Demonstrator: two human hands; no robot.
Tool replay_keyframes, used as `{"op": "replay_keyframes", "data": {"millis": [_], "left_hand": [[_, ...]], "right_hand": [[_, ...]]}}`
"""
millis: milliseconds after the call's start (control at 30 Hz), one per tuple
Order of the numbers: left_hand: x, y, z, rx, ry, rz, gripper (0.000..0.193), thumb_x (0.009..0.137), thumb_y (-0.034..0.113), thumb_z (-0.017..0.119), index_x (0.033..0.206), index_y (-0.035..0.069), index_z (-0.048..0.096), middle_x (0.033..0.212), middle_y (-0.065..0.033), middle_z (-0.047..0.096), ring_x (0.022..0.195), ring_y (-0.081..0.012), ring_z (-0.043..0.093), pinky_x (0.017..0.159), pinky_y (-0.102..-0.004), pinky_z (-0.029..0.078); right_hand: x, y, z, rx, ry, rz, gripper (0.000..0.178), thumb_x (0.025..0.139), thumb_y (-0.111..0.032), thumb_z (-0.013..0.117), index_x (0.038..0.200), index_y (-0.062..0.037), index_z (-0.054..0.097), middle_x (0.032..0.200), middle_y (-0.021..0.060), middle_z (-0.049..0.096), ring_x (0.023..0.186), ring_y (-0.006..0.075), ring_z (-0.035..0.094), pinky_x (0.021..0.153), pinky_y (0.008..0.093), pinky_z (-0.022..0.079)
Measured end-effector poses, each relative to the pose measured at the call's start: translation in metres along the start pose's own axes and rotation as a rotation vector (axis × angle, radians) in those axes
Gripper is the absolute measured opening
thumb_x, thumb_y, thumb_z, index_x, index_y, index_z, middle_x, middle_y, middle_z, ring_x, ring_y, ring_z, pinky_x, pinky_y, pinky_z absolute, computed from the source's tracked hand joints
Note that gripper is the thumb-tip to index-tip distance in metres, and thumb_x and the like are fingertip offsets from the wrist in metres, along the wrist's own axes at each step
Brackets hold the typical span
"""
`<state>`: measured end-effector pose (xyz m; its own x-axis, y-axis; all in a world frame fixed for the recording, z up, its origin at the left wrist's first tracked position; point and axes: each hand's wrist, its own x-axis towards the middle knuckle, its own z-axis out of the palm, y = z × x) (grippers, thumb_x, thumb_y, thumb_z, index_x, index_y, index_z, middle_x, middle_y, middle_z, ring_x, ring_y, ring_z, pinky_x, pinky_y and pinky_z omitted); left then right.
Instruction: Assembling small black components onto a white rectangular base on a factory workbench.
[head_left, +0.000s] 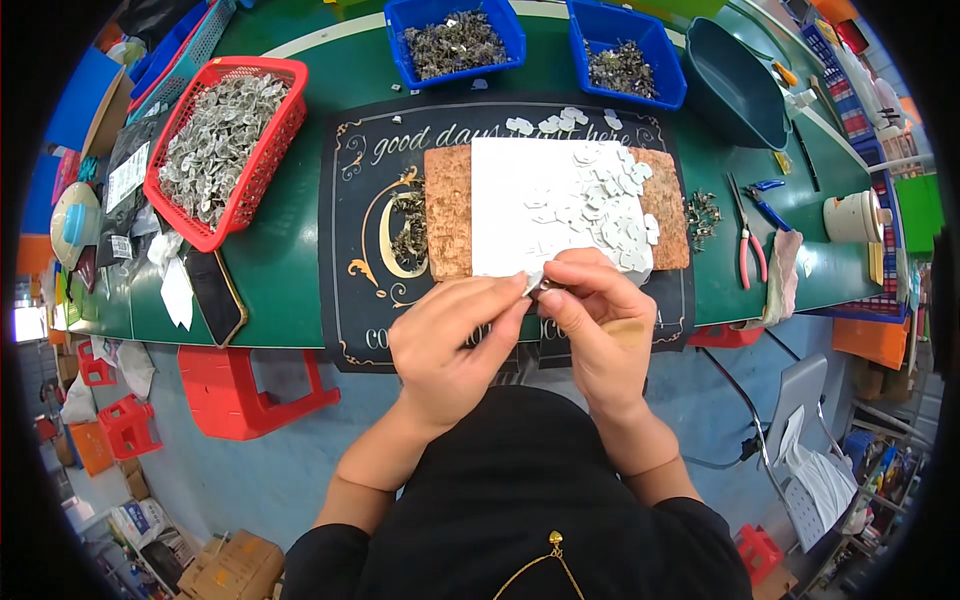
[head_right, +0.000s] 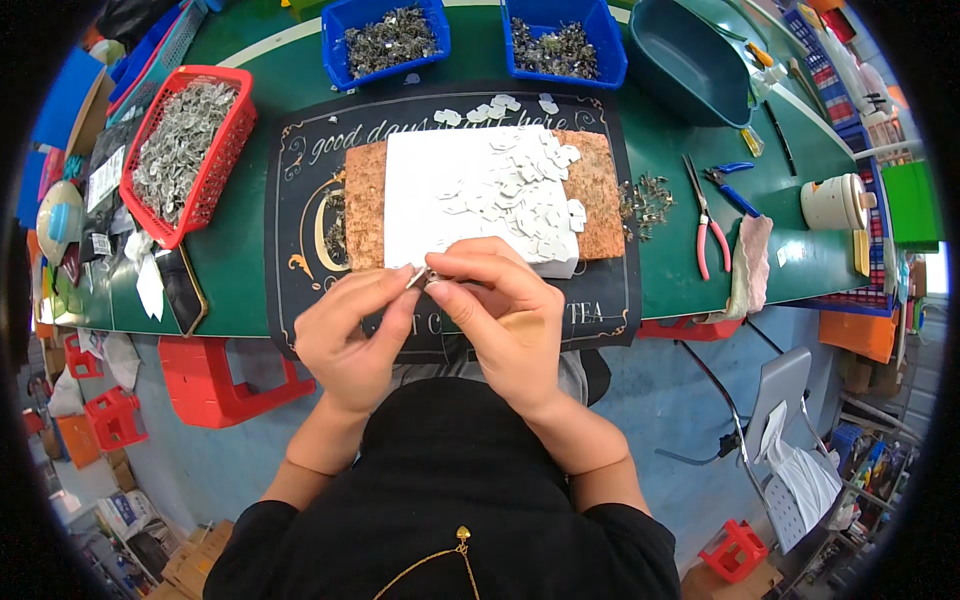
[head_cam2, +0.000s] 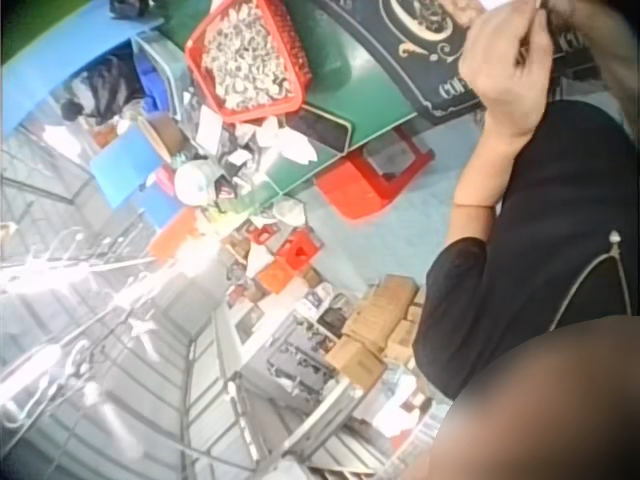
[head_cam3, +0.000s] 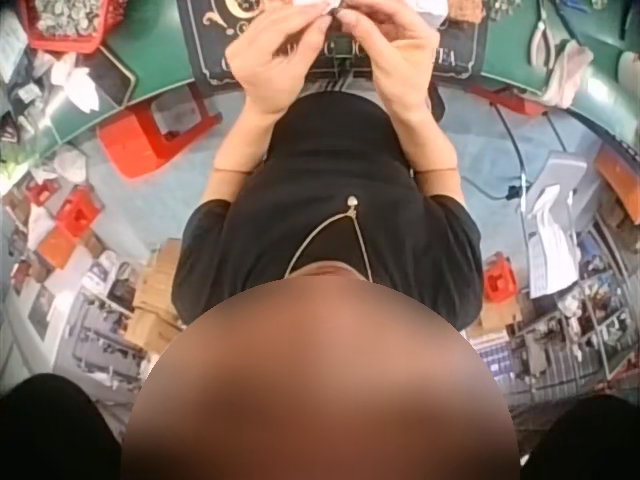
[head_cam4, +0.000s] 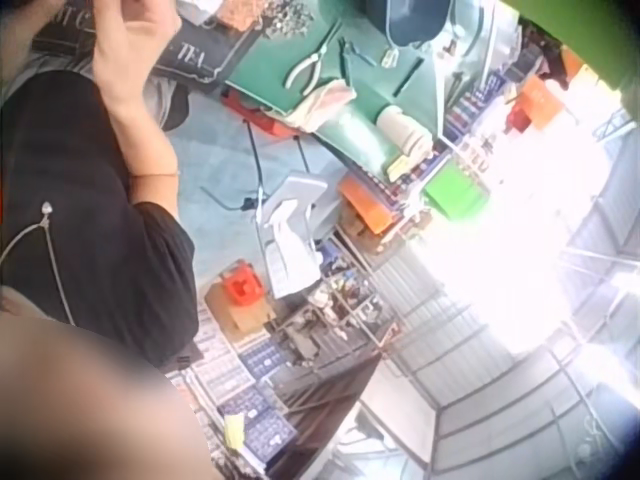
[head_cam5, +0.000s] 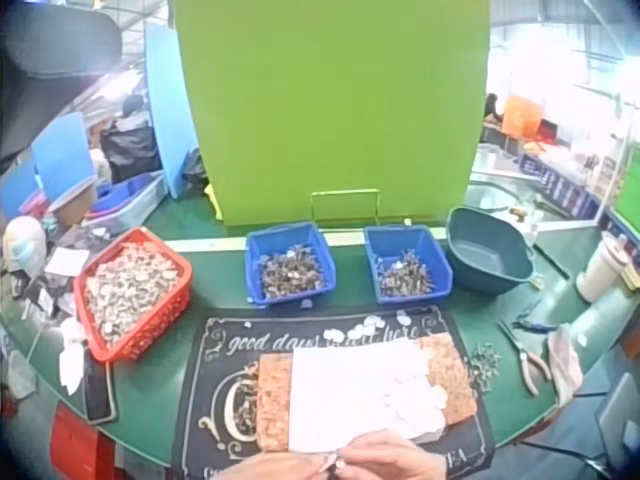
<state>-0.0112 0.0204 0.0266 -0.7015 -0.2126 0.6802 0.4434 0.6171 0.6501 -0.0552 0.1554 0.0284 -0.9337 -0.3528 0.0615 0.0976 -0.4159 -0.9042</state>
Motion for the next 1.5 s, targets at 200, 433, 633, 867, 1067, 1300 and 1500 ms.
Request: {"op": "replay_keyframes", "data": {"millis": [200, 433, 633, 867, 1067, 1300, 1500], "left_hand": [[-0.001, 0.005, -0.008, -0.642, -0.016, -0.671, 0.018, 0.083, -0.004, 0.067, 0.1, -0.008, 0.067, 0.09, -0.0153, 0.07, 0.083, -0.0181, 0.069, 0.074, -0.0256, 0.056], [-0.001, 0.003, -0.01, -0.573, -0.011, -0.649, 0.015, 0.085, -0.003, 0.063, 0.099, -0.009, 0.066, 0.09, -0.0182, 0.069, 0.08, -0.0205, 0.069, 0.074, -0.0299, 0.058], [0.002, -0.002, -0.007, -0.504, 0.041, -0.672, 0.015, 0.081, -0.004, 0.068, 0.096, -0.006, 0.07, 0.086, -0.0135, 0.071, 0.076, -0.0153, 0.069, 0.068, -0.023, 0.056], [-0.003, -0.004, -0.01, -0.31, -0.056, -0.504, 0.015, 0.08, -0.009, 0.066, 0.096, -0.008, 0.068, 0.088, -0.0163, 0.07, 0.079, -0.0189, 0.069, 0.073, -0.0258, 0.056], [-0.002, -0.002, -0.007, -0.224, -0.058, -0.387, 0.016, 0.077, -0.008, 0.069, 0.094, -0.006, 0.07, 0.087, -0.0148, 0.071, 0.077, -0.0169, 0.069, 0.069, -0.0241, 0.054], [-0.001, -0.002, -0.006, -0.114, -0.041, -0.268, 0.017, 0.073, -0.006, 0.072, 0.09, -0.004, 0.07, 0.085, -0.0138, 0.071, 0.076, -0.0178, 0.068, 0.068, -0.0247, 0.052], [-0.001, -0.002, -0.01, -0.126, -0.062, -0.236, 0.02, 0.071, -0.006, 0.073, 0.091, -0.003, 0.07, 0.084, -0.0134, 0.07, 0.077, -0.0184, 0.068, 0.069, -0.0251, 0.052]], "right_hand": [[0.006, -0.004, -0.012, -0.503, -0.072, -0.431, 0.024, 0.076, 0.016, 0.064, 0.099, 0.0067, 0.062, 0.101, 0.0139, 0.059, 0.09, 0.019, 0.062, 0.077, 0.025, 0.052], [0.008, -0.007, -0.009, -0.766, -0.055, -0.541, 0.026, 0.077, 0.013, 0.065, 0.101, 0.0031, 0.066, 0.095, 0.0126, 0.062, 0.081, 0.0171, 0.062, 0.068, 0.0245, 0.051], [0.004, -0.009, -0.006, -0.843, -0.112, -0.496, 0.029, 0.079, 0.012, 0.064, 0.106, 0.002, 0.068, 0.087, 0.0121, 0.063, 0.078, 0.0183, 0.063, 0.068, 0.0252, 0.051], [0.011, 0.002, -0.006, -0.893, -0.066, -0.745, 0.029, 0.071, 0.01, 0.07, 0.099, 0.0021, 0.067, 0.086, 0.0122, 0.066, 0.072, 0.0238, 0.064, 0.064, 0.0299, 0.053], [0.01, 0.008, -0.005, -1.013, -0.017, -0.858, 0.031, 0.067, 0.012, 0.072, 0.095, 0.0014, 0.068, 0.082, 0.011, 0.065, 0.07, 0.0221, 0.062, 0.06, 0.0287, 0.05], [0.007, 0.008, -0.002, -0.996, 0.0, -0.798, 0.027, 0.067, 0.012, 0.073, 0.091, 0.002, 0.069, 0.079, 0.0112, 0.064, 0.067, 0.02, 0.062, 0.059, 0.0267, 0.049], [0.008, 0.003, -0.002, -0.899, -0.016, -0.681, 0.025, 0.068, 0.012, 0.072, 0.09, 0.0022, 0.069, 0.079, 0.0112, 0.065, 0.068, 0.0194, 0.063, 0.059, 0.0265, 0.05]]}}
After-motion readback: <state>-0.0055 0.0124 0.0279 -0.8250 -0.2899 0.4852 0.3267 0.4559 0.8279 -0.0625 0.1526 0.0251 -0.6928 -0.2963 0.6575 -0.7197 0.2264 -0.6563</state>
